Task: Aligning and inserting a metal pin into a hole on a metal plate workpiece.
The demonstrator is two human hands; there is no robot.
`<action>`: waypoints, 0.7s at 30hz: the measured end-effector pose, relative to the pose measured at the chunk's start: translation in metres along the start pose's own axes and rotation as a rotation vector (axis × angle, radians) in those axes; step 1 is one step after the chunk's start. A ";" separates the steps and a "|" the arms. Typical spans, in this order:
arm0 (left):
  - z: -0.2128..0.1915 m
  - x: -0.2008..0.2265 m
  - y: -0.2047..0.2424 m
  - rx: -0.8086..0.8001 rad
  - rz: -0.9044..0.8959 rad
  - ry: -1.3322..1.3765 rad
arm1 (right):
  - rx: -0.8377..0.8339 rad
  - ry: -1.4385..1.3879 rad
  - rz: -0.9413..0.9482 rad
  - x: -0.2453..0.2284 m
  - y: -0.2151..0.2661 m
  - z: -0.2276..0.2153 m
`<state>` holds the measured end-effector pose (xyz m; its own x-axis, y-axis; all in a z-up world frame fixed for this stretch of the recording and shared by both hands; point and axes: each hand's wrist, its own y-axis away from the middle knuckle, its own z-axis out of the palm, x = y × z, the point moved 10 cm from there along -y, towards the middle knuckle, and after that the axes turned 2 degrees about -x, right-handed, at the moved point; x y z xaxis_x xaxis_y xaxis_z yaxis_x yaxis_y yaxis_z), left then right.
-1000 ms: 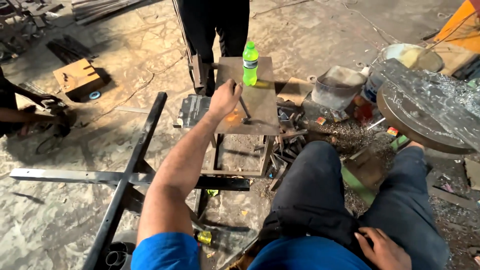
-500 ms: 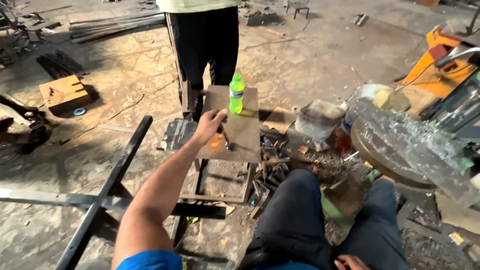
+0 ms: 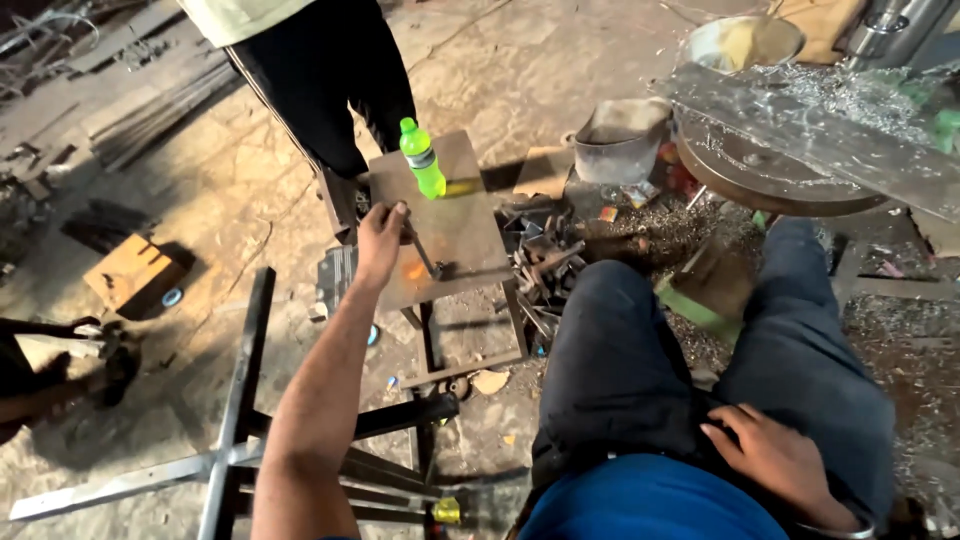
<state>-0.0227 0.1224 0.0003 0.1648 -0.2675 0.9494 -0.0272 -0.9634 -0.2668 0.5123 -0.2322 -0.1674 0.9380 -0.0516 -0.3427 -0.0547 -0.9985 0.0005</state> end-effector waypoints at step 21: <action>-0.017 0.021 0.016 0.187 0.015 -0.097 | -0.130 0.002 0.051 0.031 -0.016 0.016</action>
<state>-0.0370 0.1014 0.0185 0.2603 -0.2697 0.9271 0.1520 -0.9368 -0.3151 0.5367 -0.2175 -0.1934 0.9360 -0.1022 -0.3369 -0.0577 -0.9885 0.1397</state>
